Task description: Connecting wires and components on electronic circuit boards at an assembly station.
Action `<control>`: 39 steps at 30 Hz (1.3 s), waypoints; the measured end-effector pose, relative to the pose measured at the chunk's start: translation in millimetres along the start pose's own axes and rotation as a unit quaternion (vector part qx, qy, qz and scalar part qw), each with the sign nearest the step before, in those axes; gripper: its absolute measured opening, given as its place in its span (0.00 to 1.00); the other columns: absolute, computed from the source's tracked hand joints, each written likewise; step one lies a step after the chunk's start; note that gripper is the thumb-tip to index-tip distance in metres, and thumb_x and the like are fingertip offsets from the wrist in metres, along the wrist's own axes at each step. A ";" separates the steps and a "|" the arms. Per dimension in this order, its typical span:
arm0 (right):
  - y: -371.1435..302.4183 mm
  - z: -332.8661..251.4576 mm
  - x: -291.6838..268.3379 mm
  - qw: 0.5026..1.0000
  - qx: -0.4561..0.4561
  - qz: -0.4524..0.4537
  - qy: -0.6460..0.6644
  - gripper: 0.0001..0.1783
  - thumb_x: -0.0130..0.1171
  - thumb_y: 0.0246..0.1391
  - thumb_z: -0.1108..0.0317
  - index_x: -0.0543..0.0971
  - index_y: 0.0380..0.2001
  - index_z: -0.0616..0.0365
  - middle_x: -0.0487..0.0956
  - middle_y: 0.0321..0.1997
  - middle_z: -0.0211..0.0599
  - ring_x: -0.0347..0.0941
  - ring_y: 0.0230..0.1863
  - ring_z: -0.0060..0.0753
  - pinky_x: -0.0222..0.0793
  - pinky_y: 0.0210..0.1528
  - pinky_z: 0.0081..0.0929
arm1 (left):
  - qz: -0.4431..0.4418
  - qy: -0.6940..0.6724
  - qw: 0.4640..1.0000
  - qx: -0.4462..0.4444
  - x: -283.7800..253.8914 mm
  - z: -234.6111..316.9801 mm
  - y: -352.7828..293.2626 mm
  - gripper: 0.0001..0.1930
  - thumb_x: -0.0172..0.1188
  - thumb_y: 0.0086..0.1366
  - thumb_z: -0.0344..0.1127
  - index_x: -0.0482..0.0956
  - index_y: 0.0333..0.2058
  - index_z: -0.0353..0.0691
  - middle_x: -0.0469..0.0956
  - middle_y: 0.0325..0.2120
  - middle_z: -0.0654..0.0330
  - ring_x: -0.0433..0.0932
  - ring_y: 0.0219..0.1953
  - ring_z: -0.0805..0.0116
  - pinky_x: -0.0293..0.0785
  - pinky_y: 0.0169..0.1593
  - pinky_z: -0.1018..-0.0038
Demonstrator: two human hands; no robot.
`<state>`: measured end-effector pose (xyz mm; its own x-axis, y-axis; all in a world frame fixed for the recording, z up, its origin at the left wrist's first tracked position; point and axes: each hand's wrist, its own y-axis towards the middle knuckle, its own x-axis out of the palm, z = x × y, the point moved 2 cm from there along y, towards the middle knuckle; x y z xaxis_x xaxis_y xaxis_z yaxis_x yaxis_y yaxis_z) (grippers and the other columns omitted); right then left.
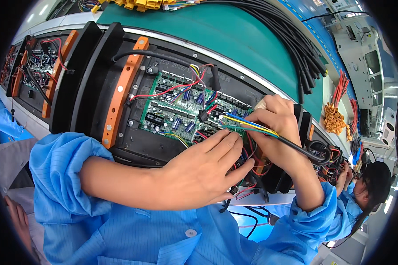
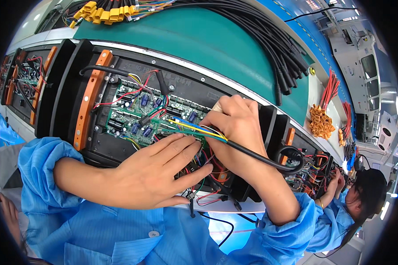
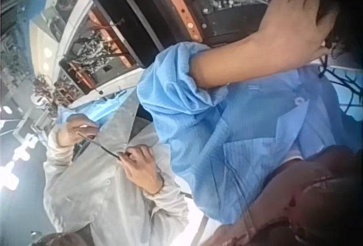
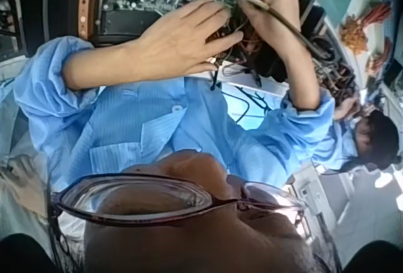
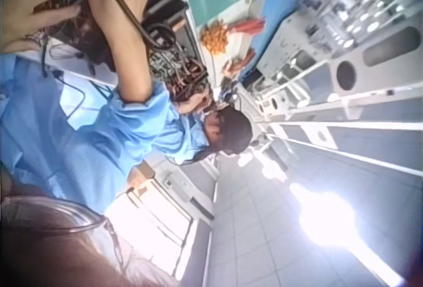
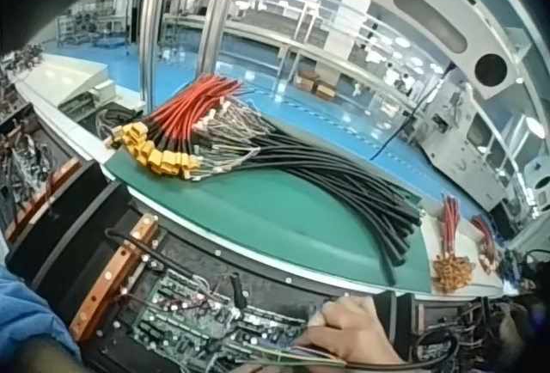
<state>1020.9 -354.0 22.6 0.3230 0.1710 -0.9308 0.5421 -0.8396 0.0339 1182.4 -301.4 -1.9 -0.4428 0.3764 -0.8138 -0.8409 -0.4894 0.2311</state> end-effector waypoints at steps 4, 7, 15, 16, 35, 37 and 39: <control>-1.5 1.8 1.0 1.000 0.015 -0.021 0.011 0.07 0.60 0.31 0.77 0.77 0.20 0.56 0.65 0.24 0.28 0.61 0.32 0.30 0.50 0.45 0.25 | -0.004 0.009 1.000 -0.008 2.0 -0.7 -0.7 0.30 0.58 0.50 0.47 0.65 0.50 0.38 0.63 0.47 0.41 0.63 0.52 0.48 0.58 0.56 0.57; -2.5 3.0 3.3 0.999 0.020 -0.025 0.011 0.06 0.60 0.31 0.77 0.77 0.20 0.56 0.65 0.25 0.28 0.61 0.32 0.30 0.50 0.45 0.27 | -0.007 0.010 1.000 -0.009 3.5 -1.2 -0.5 0.30 0.58 0.49 0.48 0.65 0.50 0.39 0.63 0.47 0.41 0.63 0.52 0.48 0.58 0.55 0.58; -3.7 7.3 10.4 1.000 0.000 0.002 0.002 0.05 0.59 0.32 0.76 0.76 0.19 0.56 0.65 0.27 0.32 0.60 0.32 0.33 0.51 0.46 0.31 | 0.024 -0.010 0.999 -0.029 4.0 -1.1 0.4 0.30 0.59 0.47 0.49 0.68 0.48 0.41 0.63 0.48 0.41 0.64 0.51 0.50 0.60 0.52 0.62; -4.3 6.9 10.6 1.000 0.001 0.002 0.002 0.05 0.59 0.32 0.76 0.76 0.19 0.56 0.65 0.27 0.32 0.60 0.32 0.33 0.51 0.46 0.31 | 0.023 -0.010 0.999 -0.028 3.7 -0.5 0.4 0.30 0.59 0.47 0.49 0.68 0.48 0.41 0.63 0.48 0.41 0.64 0.51 0.50 0.60 0.52 0.62; -3.3 4.7 10.5 0.998 -0.014 -0.006 -0.058 0.07 0.61 0.29 0.77 0.76 0.19 0.57 0.64 0.27 0.29 0.60 0.34 0.32 0.49 0.52 0.33 | 0.019 0.087 0.996 -0.018 7.2 3.4 -0.5 0.27 0.54 0.49 0.50 0.70 0.47 0.43 0.65 0.49 0.43 0.66 0.49 0.52 0.62 0.50 0.62; -3.0 4.2 10.8 0.998 -0.018 -0.004 -0.061 0.07 0.61 0.29 0.77 0.76 0.19 0.57 0.64 0.27 0.29 0.60 0.34 0.32 0.49 0.52 0.33 | 0.018 0.085 0.996 -0.018 6.9 3.8 -0.9 0.27 0.54 0.49 0.50 0.70 0.47 0.43 0.65 0.49 0.43 0.66 0.49 0.52 0.62 0.50 0.63; -2.4 3.2 11.2 0.997 -0.029 -0.001 -0.069 0.07 0.60 0.29 0.77 0.76 0.19 0.57 0.64 0.27 0.29 0.61 0.34 0.32 0.49 0.53 0.33 | 0.018 0.081 0.996 -0.021 6.1 4.0 -1.5 0.27 0.54 0.48 0.50 0.70 0.47 0.42 0.65 0.49 0.43 0.66 0.49 0.52 0.62 0.49 0.63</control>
<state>1020.7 -351.7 10.9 0.2139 0.0966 -0.9721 0.5878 -0.8075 0.0491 1179.7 -295.2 -5.0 -0.4134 0.2272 -0.8817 -0.8101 -0.5340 0.2422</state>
